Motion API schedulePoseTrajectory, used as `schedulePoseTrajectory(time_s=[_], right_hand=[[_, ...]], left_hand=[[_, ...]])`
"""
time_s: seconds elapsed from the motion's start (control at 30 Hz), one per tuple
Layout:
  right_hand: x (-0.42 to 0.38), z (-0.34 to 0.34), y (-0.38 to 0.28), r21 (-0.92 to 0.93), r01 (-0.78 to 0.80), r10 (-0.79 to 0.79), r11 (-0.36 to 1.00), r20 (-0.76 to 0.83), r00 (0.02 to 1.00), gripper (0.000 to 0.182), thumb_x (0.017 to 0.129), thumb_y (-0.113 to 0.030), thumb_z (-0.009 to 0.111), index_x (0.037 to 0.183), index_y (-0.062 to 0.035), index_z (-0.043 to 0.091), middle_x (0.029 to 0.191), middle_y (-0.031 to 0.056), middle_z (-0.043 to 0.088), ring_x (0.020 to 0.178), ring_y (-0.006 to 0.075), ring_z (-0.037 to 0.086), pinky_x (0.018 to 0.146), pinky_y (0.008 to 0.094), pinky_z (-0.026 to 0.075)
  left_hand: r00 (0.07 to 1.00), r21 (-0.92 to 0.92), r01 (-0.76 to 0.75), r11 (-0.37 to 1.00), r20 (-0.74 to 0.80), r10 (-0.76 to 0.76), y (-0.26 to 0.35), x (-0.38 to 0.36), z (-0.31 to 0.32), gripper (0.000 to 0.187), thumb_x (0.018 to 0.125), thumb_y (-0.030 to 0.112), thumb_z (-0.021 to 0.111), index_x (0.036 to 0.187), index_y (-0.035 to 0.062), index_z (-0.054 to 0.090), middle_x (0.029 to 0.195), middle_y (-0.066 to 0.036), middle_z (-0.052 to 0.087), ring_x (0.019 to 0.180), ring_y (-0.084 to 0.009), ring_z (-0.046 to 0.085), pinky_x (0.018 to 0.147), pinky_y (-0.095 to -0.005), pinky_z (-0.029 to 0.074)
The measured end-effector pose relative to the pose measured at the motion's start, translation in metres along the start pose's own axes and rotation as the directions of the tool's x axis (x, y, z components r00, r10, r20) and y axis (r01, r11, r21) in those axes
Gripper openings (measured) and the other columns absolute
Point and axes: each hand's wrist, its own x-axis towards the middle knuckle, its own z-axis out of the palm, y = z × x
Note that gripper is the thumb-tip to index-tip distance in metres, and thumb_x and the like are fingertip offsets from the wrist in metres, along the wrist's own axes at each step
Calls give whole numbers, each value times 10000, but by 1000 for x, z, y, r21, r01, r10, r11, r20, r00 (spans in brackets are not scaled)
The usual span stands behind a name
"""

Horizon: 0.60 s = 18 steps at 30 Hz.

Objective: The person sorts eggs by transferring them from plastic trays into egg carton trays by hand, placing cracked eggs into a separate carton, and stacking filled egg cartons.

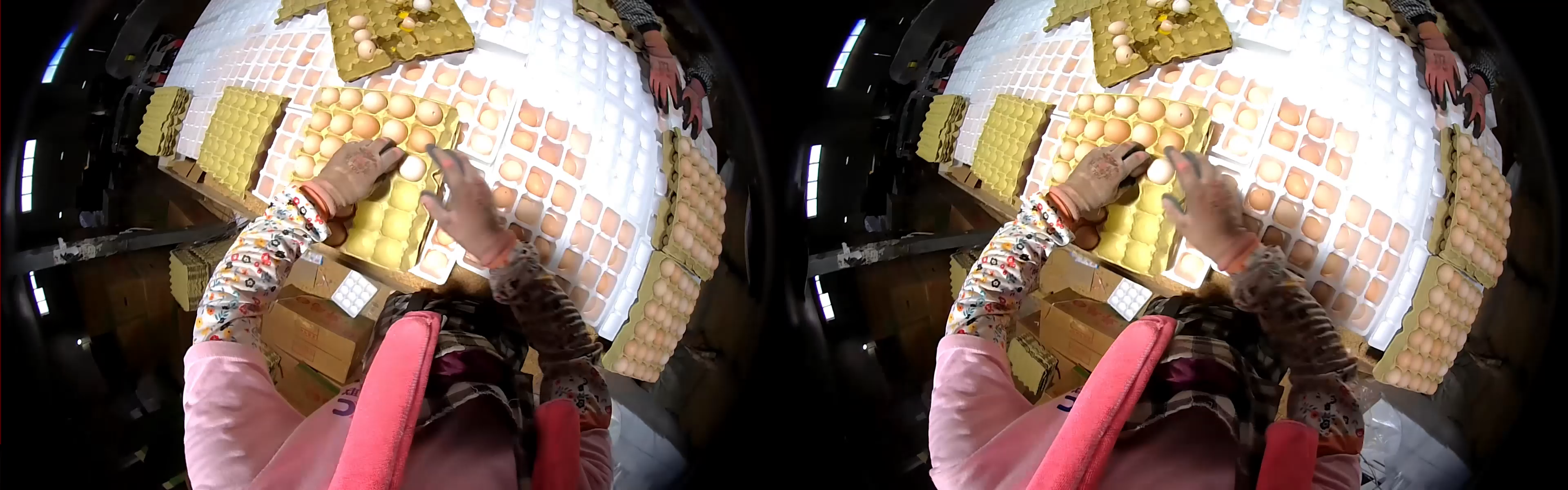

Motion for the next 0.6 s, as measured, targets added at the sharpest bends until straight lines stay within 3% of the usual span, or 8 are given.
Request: schedulePoseTrajectory(time_s=[0.1, 0.17, 0.23, 0.27, 0.3, 0.37, 0.53, 0.6], right_hand=[[22, 40, -20, -424, 96, -23, 901, 175, 984, 470, 799, -221, 680, 1230, -67, 576, 1108, 168, 559, 1053, 330, 560, 886, 487, 440], [33, 44, -10, -293, 17, 23, 956, 131, 991, 415, 746, -164, 714, 1141, -78, 623, 1044, 142, 583, 958, 329, 595, 806, 422, 481], [33, 33, -7, -41, -61, 64, 997, 72, 995, 395, 753, -154, 730, 1128, -83, 626, 1041, 157, 605, 907, 291, 627, 741, 401, 509], [30, 25, -4, 290, -296, 287, 910, 75, 955, 350, 805, -157, 704, 1125, -49, 613, 1036, 157, 627, 902, 243, 647, 694, 358, 527], [37, 4, -17, 618, -558, 566, 554, 211, 797, 261, 885, -153, 616, 1098, -1, 604, 1022, 126, 628, 866, 192, 645, 680, 304, 545], [35, 9, -12, 701, -303, 484, 645, -68, 872, 241, 933, -160, 546, 1083, 21, 598, 988, 104, 623, 812, 170, 646, 653, 276, 557], [74, 21, -26, -383, -342, 374, 858, 11, 927, 538, 742, -293, 761, 1188, -65, 565, 1078, 190, 578, 965, 344, 612, 857, 401, 512], [82, 28, -21, -556, -335, 470, 761, 116, 875, 624, 718, -323, 773, 1243, -71, 547, 1117, 179, 565, 1014, 335, 599, 845, 420, 509]], left_hand=[[959, -491, 93, 866, -189, -210, -14, -3, -15, 416, 794, 175, 685, 1183, 75, 579, 1134, -129, 590, 1013, -281, 614, 858, -373, 503], [836, -1000, -3, -4, -1, -549, -27, -1, -17, 294, 842, 239, 681, 1071, 62, 628, 869, -25, 613, 788, -126, 605, 652, -249, 505], [873, -926, 33, -377, 210, -440, -45, 2, -30, 267, 863, 278, 673, 1024, 69, 628, 805, -13, 611, 684, -92, 580, 557, -224, 469], [883, -927, 108, -360, 255, -394, -56, 18, -26, 288, 892, 336, 643, 992, 67, 617, 760, -1, 583, 628, -75, 544, 522, -221, 447], [923, -939, 298, 171, 238, -302, -59, 25, -38, 332, 879, 362, 649, 1006, 56, 621, 816, -38, 618, 717, -137, 613, 590, -268, 490], [998, -101, -5, 995, -60, -1, -45, 41, -28, 303, 835, 324, 664, 981, 66, 599, 930, -110, 612, 873, -253, 638, 730, -367, 511], [982, -319, -56, 946, 156, 110, -68, 66, -49, 409, 764, 329, 698, 1043, 45, 605, 997, -192, 630, 956, -309, 630, 838, -427, 490], [994, -884, 101, 457, 109, -10, -92, 54, -49, 426, 791, 217, 700, 1167, 48, 591, 998, -121, 644, 863, -249, 634, 840, -372, 511]])
